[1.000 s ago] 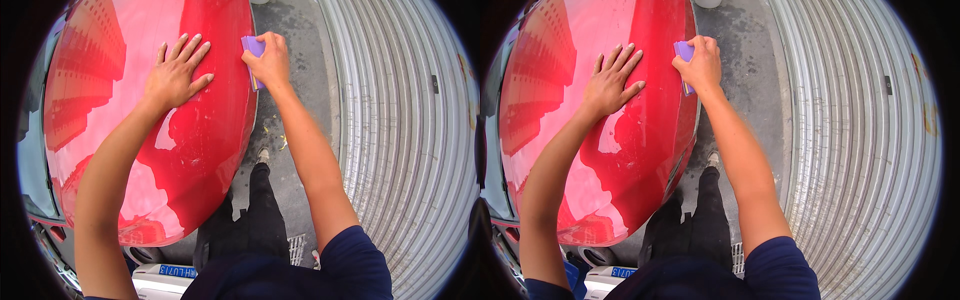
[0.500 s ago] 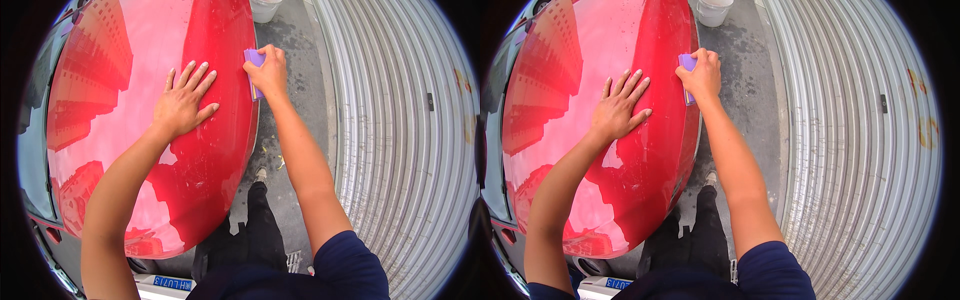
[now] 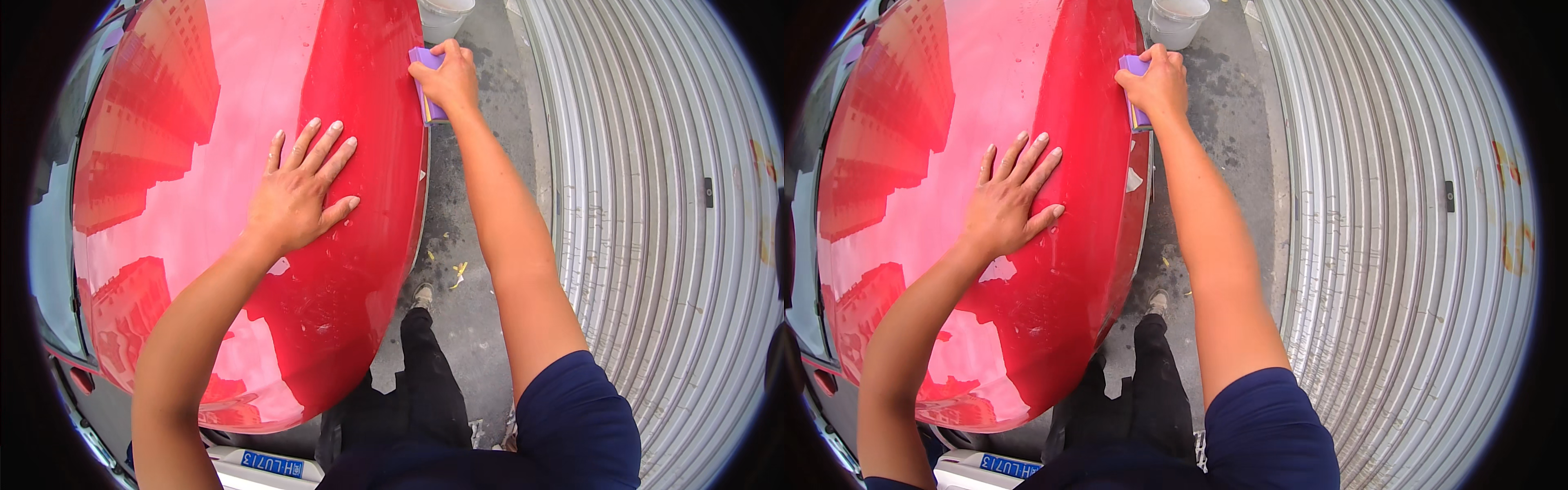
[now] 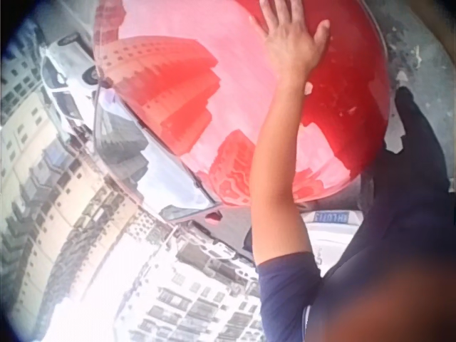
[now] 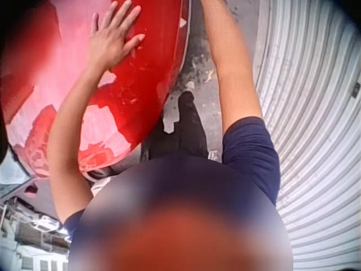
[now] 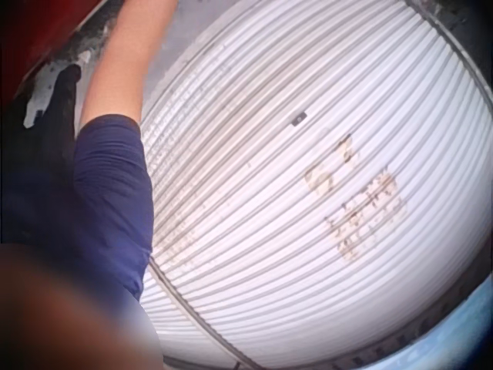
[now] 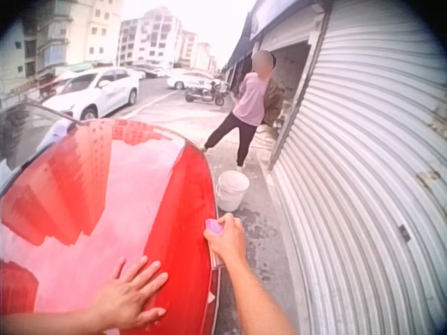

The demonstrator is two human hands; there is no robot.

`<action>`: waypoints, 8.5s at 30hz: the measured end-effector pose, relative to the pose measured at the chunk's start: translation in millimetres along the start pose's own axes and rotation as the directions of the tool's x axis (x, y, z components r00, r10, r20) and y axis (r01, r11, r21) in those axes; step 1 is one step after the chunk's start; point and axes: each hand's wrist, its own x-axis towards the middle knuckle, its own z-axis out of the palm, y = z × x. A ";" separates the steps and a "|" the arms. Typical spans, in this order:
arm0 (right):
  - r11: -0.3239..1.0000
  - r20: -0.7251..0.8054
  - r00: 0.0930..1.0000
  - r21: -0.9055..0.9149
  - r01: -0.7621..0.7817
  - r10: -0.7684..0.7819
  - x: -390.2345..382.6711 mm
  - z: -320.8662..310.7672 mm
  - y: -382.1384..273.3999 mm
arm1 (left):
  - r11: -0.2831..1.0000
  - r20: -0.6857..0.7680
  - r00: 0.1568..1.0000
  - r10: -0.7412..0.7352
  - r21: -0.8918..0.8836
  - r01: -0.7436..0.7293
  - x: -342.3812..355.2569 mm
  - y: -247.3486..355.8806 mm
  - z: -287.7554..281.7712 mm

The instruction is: The person wets a purple sanding block in a bucket of water and then sands the hood of a red car. They repeatedly rub the sanding block over the hood surface while occasionally dipping it back into the water.

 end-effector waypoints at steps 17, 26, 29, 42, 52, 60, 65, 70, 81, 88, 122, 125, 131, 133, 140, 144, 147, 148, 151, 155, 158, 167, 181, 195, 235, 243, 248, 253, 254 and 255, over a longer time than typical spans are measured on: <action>0.991 -0.038 0.991 0.012 0.132 -0.131 -72.8 -14.7 -4.7 | 1.000 0.051 0.999 -0.007 0.014 0.006 9.1 -4.6 0.9; 0.972 -0.024 0.974 0.055 0.228 -0.227 -243.2 -35.6 1.8 | 0.994 -0.097 0.994 0.042 0.106 -0.031 3.0 -4.3 12.5; 0.962 0.011 0.965 0.089 0.259 -0.261 -296.7 -48.2 -1.2 | 0.993 -0.115 0.992 0.047 0.115 -0.034 -1.3 -3.3 15.0; 0.971 0.044 0.974 0.104 0.217 -0.222 -316.6 -50.5 -6.6 | 0.981 -0.115 0.993 0.039 0.191 -0.016 4.8 -6.1 20.7; 0.942 -0.063 0.946 0.097 0.322 -0.317 -301.7 -52.1 -1.1 | 0.978 -0.143 0.988 0.065 0.204 -0.035 4.7 -7.7 22.8; 0.957 -0.026 0.962 0.096 0.274 -0.273 -310.5 -50.4 -4.4 | 0.979 -0.148 0.987 0.061 0.203 -0.030 -0.7 -5.2 20.9; 0.909 -0.046 0.916 0.117 0.401 -0.398 -352.2 -51.8 1.7 | 0.982 -0.134 0.989 0.060 0.183 -0.035 3.9 -5.1 16.8; 0.972 -0.024 0.972 0.033 0.233 -0.232 -341.6 -47.4 -0.3 | 0.985 -0.063 0.997 0.033 0.172 -0.022 5.0 -3.6 12.6; 0.981 -0.046 0.980 0.013 0.195 -0.194 -196.5 -42.1 -7.2 | 0.992 -0.061 0.998 0.029 0.124 -0.021 5.6 -2.4 7.3; 0.982 -0.029 0.982 0.000 0.189 -0.189 -184.0 -39.7 -16.9 | 0.994 -0.043 0.999 0.028 0.103 -0.023 1.2 -1.7 5.5; 0.037 0.474 0.837 0.865 -0.501 0.273 -147.4 -98.8 243.6 | 0.992 -0.184 0.981 -0.059 0.099 0.078 238.3 -6.1 16.8; -0.126 0.574 0.768 0.816 -0.564 0.285 -215.3 -110.9 286.5 | 0.977 -0.197 0.976 -0.091 0.173 0.125 304.7 -18.7 41.0; -0.199 0.641 0.737 0.768 -0.609 0.216 -264.1 -101.5 291.1 | 0.998 -0.164 0.985 0.051 0.054 -0.043 256.6 17.5 53.4; -0.211 0.646 0.754 0.759 -0.616 0.121 -266.5 -96.8 275.7 | 0.986 -0.228 0.964 0.136 0.130 -0.108 221.7 39.2 48.6; -0.237 0.585 0.803 0.801 -0.549 0.117 -296.6 -101.4 195.5 | 0.973 -0.016 0.988 0.155 0.178 -0.150 118.5 96.1 53.6; -0.253 0.584 0.793 0.804 -0.537 0.175 -336.8 -107.7 156.4 | 0.956 0.097 0.959 0.268 0.099 -0.277 45.2 126.9 58.8; -0.312 0.594 0.789 0.788 -0.531 0.158 -366.7 -107.8 133.0 | 0.939 0.157 0.935 0.317 0.087 -0.333 -14.5 151.5 57.7; -0.330 0.578 0.809 0.788 -0.519 0.107 -375.3 -107.7 126.5 | 0.932 0.172 0.924 0.342 0.062 -0.356 -33.8 159.5 55.7; -0.396 0.567 0.822 0.742 -0.540 -0.059 -396.3 -108.8 110.1 | 0.901 0.139 0.912 0.387 0.153 -0.406 -85.0 172.9 58.7; -0.397 0.530 0.842 0.755 -0.522 -0.100 -414.9 -113.1 93.0 | 0.813 0.299 0.815 0.496 0.169 -0.557 -166.6 185.6 72.4; -0.392 0.530 0.843 0.758 -0.521 -0.095 -423.4 -116.4 82.7 | 0.846 0.247 0.828 0.503 0.059 -0.531 -213.3 188.0 79.3; -0.293 0.872 0.489 0.475 -0.830 0.031 -464.2 -122.9 55.9 | 0.888 0.062 0.962 0.266 -0.405 -0.220 -251.2 203.2 14.6; 0.039 0.796 0.597 0.597 -0.802 0.096 -493.4 -144.4 58.1 | 0.361 0.224 0.956 -0.190 -0.889 0.280 -234.9 239.1 5.3; 0.137 0.481 0.869 0.875 -0.465 -0.121 -474.9 -127.9 30.4 | 0.285 0.123 0.877 -0.464 -0.917 0.279 -195.7 261.7 21.5; 0.972 -0.129 0.969 0.071 0.222 -0.212 -379.0 -41.4 7.7 | 0.989 -0.203 0.971 -0.129 0.043 0.141 -162.1 75.1 45.5; 0.969 -0.096 0.970 0.087 0.232 -0.223 -395.4 -43.3 16.2 | 0.987 -0.196 0.971 -0.137 0.058 0.151 -163.3 75.9 44.2; 0.969 -0.141 0.964 0.071 0.236 -0.224 -378.1 -40.4 17.5 | 0.990 -0.266 0.958 -0.109 0.058 0.128 -173.8 81.7 43.9; 0.973 -0.060 0.977 0.094 0.210 -0.205 -392.1 -42.3 21.9 | 0.982 -0.176 0.973 -0.148 0.090 0.166 -158.5 76.7 42.0; 0.970 -0.068 0.974 0.091 0.224 -0.218 -390.0 -42.9 20.7 | 0.977 -0.104 0.979 -0.173 0.109 0.184 -158.1 76.7 41.5; 0.978 -0.046 0.980 0.070 0.198 -0.195 -387.7 -43.5 19.4 | 0.982 -0.175 0.974 -0.146 0.097 0.164 -160.3 77.5 41.1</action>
